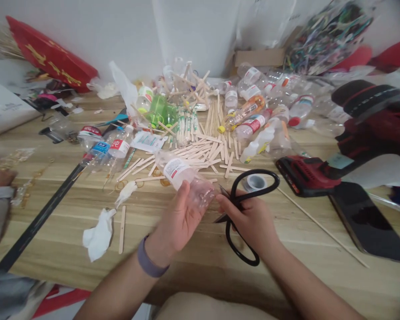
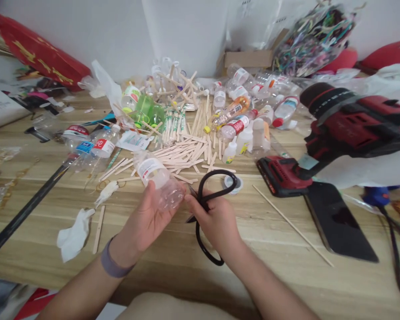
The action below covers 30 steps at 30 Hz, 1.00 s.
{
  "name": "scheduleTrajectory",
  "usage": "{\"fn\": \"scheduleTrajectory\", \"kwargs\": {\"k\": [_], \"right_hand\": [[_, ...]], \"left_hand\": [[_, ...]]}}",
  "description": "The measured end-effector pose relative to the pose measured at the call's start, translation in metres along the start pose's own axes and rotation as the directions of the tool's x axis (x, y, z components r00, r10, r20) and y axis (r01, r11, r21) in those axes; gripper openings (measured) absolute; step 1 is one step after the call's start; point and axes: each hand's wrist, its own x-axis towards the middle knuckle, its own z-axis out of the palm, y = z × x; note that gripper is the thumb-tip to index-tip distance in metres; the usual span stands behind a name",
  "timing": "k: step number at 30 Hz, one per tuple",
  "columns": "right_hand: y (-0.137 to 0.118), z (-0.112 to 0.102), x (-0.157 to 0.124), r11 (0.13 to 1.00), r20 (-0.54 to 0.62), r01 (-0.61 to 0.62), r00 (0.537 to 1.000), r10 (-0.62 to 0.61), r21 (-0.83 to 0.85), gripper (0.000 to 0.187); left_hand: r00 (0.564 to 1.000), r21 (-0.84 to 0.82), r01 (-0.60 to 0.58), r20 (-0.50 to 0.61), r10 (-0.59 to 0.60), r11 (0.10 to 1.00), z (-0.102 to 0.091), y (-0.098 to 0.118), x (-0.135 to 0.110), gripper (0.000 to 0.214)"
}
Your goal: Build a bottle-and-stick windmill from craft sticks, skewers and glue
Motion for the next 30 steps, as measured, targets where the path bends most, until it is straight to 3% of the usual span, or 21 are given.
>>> {"fn": "scheduleTrajectory", "kwargs": {"k": [12,21,30], "right_hand": [[0.005,0.001,-0.003,0.996,-0.009,-0.059,0.998,0.058,-0.064,0.023],[0.006,-0.006,-0.003,1.000,-0.013,-0.012,1.000,0.012,-0.010,0.018],[0.000,-0.002,-0.011,0.999,-0.108,-0.050,0.993,0.048,-0.018,0.021]], "left_hand": [[0.997,0.091,-0.081,0.008,0.081,0.993,0.008,-0.018,-0.004,0.038],[0.996,-0.008,0.069,-0.064,-0.069,0.998,0.010,-0.013,0.000,0.029],[0.990,0.021,-0.110,-0.082,0.111,0.994,0.015,-0.021,-0.005,0.041]]}}
